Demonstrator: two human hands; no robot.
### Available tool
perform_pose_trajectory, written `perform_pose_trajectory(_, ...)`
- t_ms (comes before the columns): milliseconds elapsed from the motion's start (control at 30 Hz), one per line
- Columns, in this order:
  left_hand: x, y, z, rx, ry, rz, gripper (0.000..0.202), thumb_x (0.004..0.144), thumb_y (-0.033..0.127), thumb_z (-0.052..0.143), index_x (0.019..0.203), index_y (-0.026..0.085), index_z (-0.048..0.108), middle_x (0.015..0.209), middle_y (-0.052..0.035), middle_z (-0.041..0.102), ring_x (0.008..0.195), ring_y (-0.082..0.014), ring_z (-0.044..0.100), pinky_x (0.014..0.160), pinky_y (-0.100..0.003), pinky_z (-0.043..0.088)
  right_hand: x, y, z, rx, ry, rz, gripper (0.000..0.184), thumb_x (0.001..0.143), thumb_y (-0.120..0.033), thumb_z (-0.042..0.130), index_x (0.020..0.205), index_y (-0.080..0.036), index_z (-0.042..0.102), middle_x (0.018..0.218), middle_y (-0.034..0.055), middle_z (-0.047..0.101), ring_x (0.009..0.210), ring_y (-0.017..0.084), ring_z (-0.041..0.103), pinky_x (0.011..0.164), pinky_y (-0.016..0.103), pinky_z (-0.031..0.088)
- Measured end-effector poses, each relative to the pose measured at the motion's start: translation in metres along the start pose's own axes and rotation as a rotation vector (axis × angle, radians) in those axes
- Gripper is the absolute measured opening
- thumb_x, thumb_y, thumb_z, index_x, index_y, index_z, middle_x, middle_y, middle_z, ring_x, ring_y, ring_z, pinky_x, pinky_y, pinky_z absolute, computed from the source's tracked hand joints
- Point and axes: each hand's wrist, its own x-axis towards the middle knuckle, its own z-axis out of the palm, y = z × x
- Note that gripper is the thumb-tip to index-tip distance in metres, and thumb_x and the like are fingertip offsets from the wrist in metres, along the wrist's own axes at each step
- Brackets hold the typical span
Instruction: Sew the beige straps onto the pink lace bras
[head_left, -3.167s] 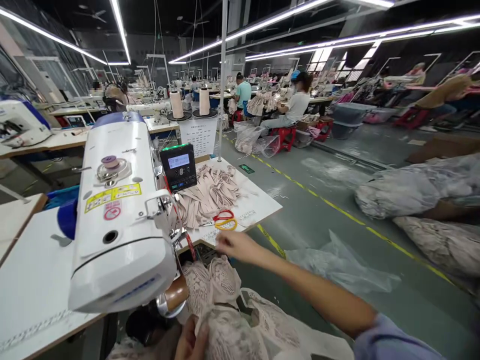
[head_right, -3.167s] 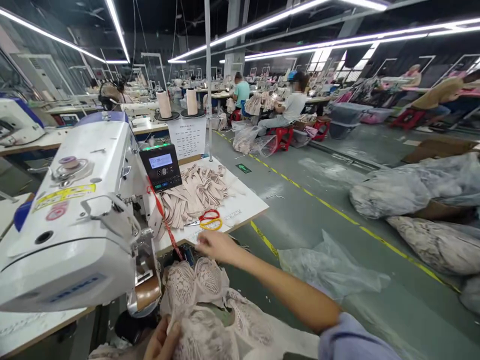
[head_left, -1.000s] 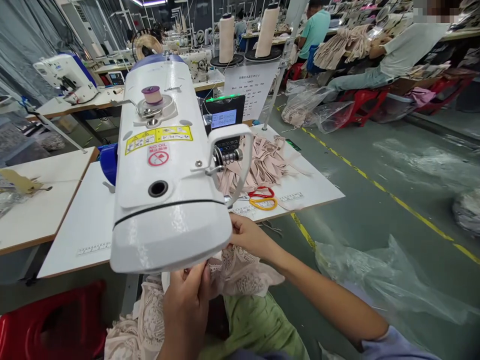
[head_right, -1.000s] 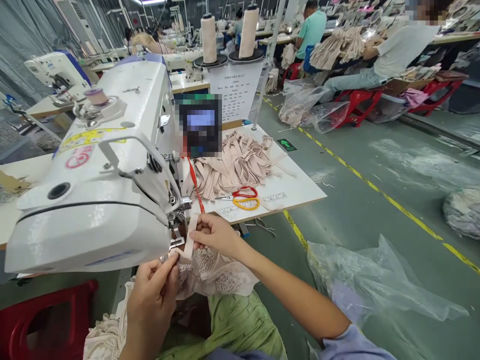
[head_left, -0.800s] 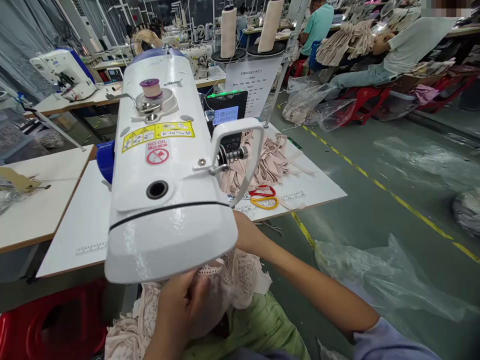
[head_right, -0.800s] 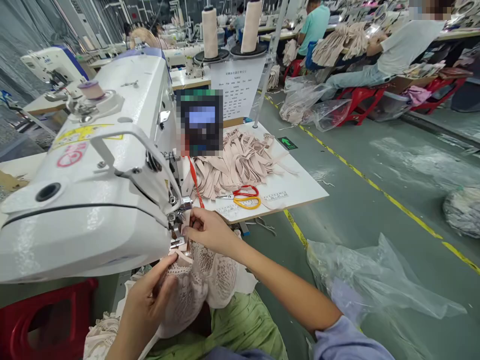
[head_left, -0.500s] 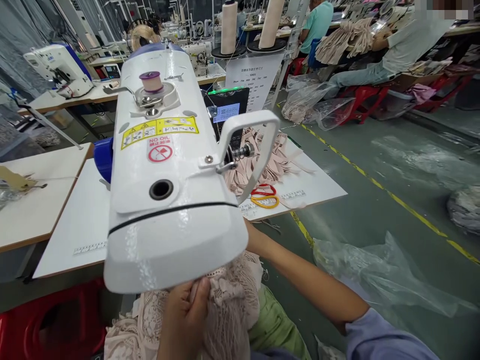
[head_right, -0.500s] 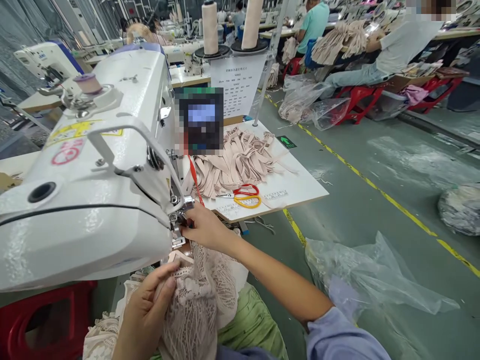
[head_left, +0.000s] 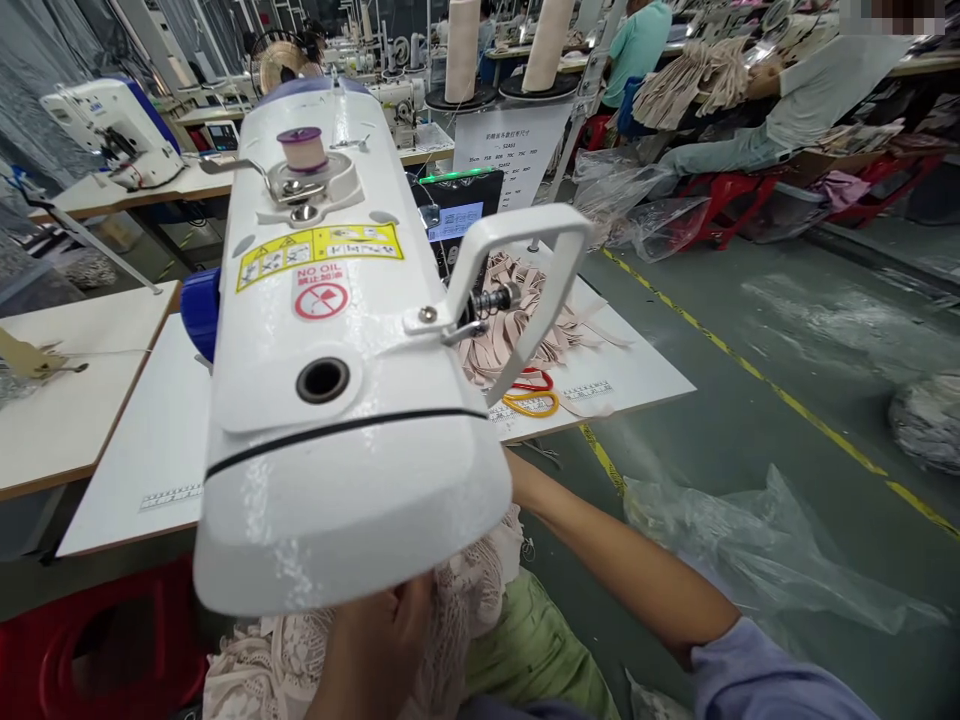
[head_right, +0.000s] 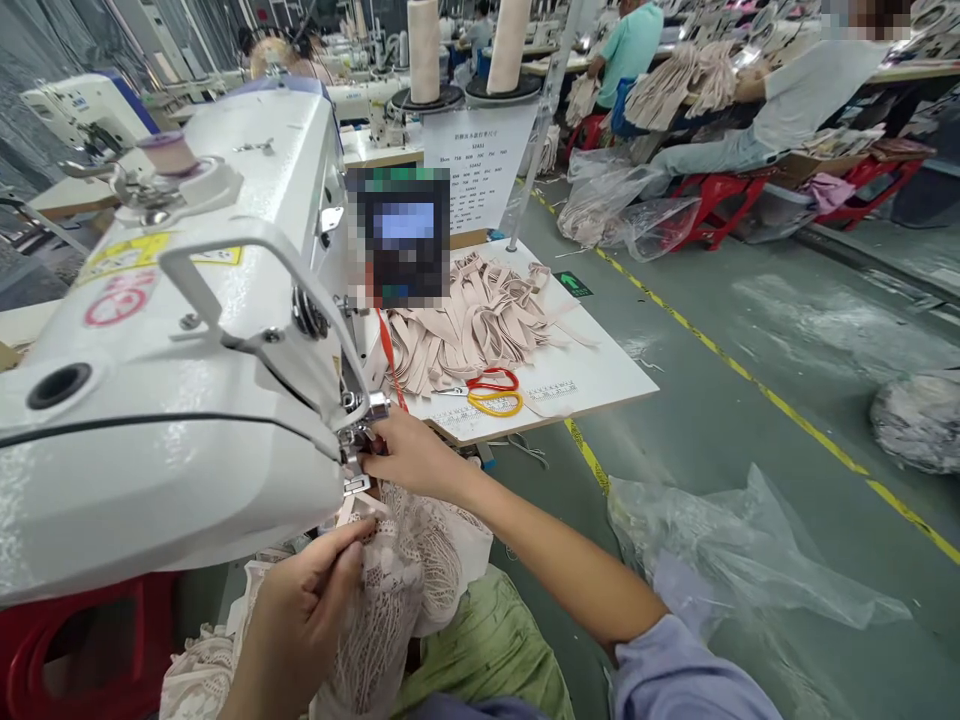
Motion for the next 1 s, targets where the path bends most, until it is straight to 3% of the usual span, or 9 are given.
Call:
perform_pose_trajectory(133,0.005,-0.004,-0.002,-0.001,-0.022,-0.002,0.029,0.091,0.031,0.054,0.109,0.025,0.077,0.103,-0.0079,0.079,0.096,-0.0256,0.075,0.085,-0.036,0.060,-0.001,0.000,0.000,-0.106,0.017,-0.024,0.017,0.067,-0.012,0.067,0.058,-0.024,0.058,0.078,0.0058,0.062,0.089,0.031,0.059,0.083,0.043,0.048)
perform_pose_trajectory(500,0.006,-0.012,-0.004,-0.012,-0.043,0.024,0.031,0.086,0.034,0.058,0.110,0.028,0.077,0.102,-0.0088,0.079,0.097,-0.0288,0.074,0.085,-0.036,0.060,0.002,0.003,-0.001,-0.153,0.008,-0.026,0.027,0.069,-0.013,0.064,0.053,-0.022,0.045,0.080,0.0048,0.056,0.086,0.026,0.056,0.084,0.041,0.048)
perform_pose_trajectory(1000,0.013,0.004,-0.007,-0.050,-0.042,-0.130,0.028,0.087,0.037,0.060,0.101,0.024,0.080,0.103,-0.0072,0.079,0.096,-0.0268,0.075,0.083,-0.032,0.060,-0.001,0.006,-0.003,-0.138,0.020,-0.051,0.024,0.072,-0.020,0.070,0.055,-0.022,0.054,0.077,0.0042,0.056,0.075,0.021,0.051,0.080,0.038,0.050)
